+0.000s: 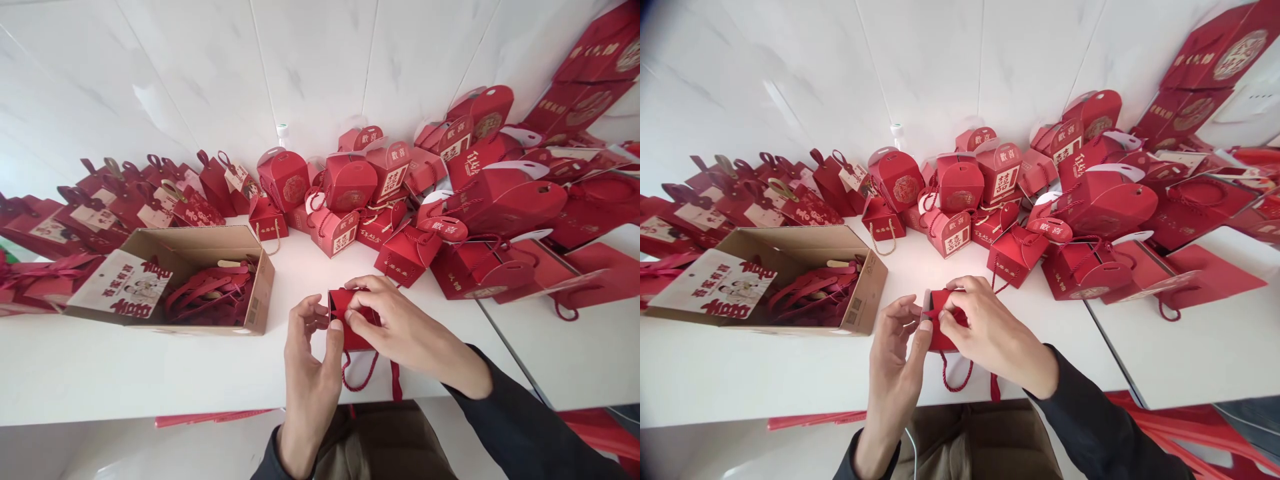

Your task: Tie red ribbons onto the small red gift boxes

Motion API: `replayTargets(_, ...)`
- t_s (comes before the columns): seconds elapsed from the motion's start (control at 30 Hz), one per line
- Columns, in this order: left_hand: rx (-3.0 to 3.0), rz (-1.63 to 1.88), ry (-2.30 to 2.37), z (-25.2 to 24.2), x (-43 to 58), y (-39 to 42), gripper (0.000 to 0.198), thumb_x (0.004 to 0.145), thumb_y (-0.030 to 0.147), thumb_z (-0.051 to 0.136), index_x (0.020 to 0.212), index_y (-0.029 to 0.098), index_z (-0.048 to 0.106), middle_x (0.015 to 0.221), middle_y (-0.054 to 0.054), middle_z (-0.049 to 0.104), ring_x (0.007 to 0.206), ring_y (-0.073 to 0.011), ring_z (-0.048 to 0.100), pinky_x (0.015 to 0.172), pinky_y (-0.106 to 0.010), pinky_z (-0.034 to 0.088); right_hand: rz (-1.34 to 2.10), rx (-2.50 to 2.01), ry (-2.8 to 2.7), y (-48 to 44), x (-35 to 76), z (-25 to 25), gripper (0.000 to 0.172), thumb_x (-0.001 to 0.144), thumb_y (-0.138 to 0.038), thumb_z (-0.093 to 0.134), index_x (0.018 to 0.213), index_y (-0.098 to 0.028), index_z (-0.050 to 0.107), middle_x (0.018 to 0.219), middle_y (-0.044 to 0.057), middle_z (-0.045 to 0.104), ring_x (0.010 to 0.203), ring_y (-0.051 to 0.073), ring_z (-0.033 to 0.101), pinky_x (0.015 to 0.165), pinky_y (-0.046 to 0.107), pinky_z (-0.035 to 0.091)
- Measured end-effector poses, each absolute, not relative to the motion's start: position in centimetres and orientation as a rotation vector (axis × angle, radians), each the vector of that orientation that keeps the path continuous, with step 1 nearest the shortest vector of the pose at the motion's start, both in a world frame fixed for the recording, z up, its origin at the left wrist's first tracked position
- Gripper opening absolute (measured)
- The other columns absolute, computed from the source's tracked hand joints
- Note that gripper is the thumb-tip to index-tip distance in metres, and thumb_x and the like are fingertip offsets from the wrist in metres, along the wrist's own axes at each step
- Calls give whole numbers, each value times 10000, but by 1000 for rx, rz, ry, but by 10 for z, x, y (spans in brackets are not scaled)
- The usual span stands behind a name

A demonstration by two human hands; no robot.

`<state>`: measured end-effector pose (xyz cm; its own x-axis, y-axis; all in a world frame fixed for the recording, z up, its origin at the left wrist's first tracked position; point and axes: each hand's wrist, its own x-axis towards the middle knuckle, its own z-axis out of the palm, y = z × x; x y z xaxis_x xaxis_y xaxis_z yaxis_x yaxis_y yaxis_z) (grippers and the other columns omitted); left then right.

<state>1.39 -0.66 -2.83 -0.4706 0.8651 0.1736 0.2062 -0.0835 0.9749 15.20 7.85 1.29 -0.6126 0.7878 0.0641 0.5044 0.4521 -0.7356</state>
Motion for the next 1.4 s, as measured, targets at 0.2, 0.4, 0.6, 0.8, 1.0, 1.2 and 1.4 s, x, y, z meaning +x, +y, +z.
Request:
replayTargets(0.2,1139,1597,1674,-27,13,-7,281,980,349,602,1238,241,567,1074,-52,649,978,-166,654,858,-304,564,957,-1106,-2327,80,149,14,153,958,-243,560,818,-223,620,1290,138,628,1293,277,572,1104,487,464)
replayTargets(0.4,1130,1611,1659,-28,13,-8,287,984,366,606,1234,229,570,1077,-63,648,985,-169,655,837,-292,568,939,-1115,-2340,81,145,14,166,947,-219,572,792,-221,629,1269,139,644,1271,281,587,1085,488,482)
replayTargets(0.6,1109,1628,1651,-29,13,-8,303,983,374,612,1242,221,573,1092,-81,650,992,-185,667,836,-307,575,897,-1106,-2347,82,143,13,166,935,-202,583,777,-226,627,1231,133,665,1248,281,601,1074,485,493)
replayTargets(0.8,1097,1613,1656,-26,13,-8,319,975,406,619,1230,215,594,1082,-87,674,986,-196,674,821,-309,570,956,-1064,-2336,82,141,15,175,957,-232,568,782,-231,578,1219,122,659,1254,276,581,1093,489,475)
replayTargets(1.0,941,1568,1593,-22,5,-1,242,977,436,606,959,202,664,930,-32,685,864,-159,648,803,-270,535,990,-1003,-2334,82,141,14,147,989,-258,544,849,-235,582,1235,111,647,1275,271,567,1113,484,459)
replayTargets(1.2,849,1678,1608,-19,-13,-1,186,954,390,655,901,212,639,860,10,659,807,-138,645,780,-258,516,892,-979,-2339,78,153,8,345,948,-256,637,1275,-261,528,1371,110,577,1349,264,516,1152,498,443)
replayTargets(1.4,597,2074,1860,26,-51,-11,122,887,316,704,847,225,633,713,25,625,633,-149,581,647,-298,478,1021,-1089,-2216,74,174,5,560,963,-515,637,1443,-306,438,1533,96,497,1453,299,445,1197,514,408)
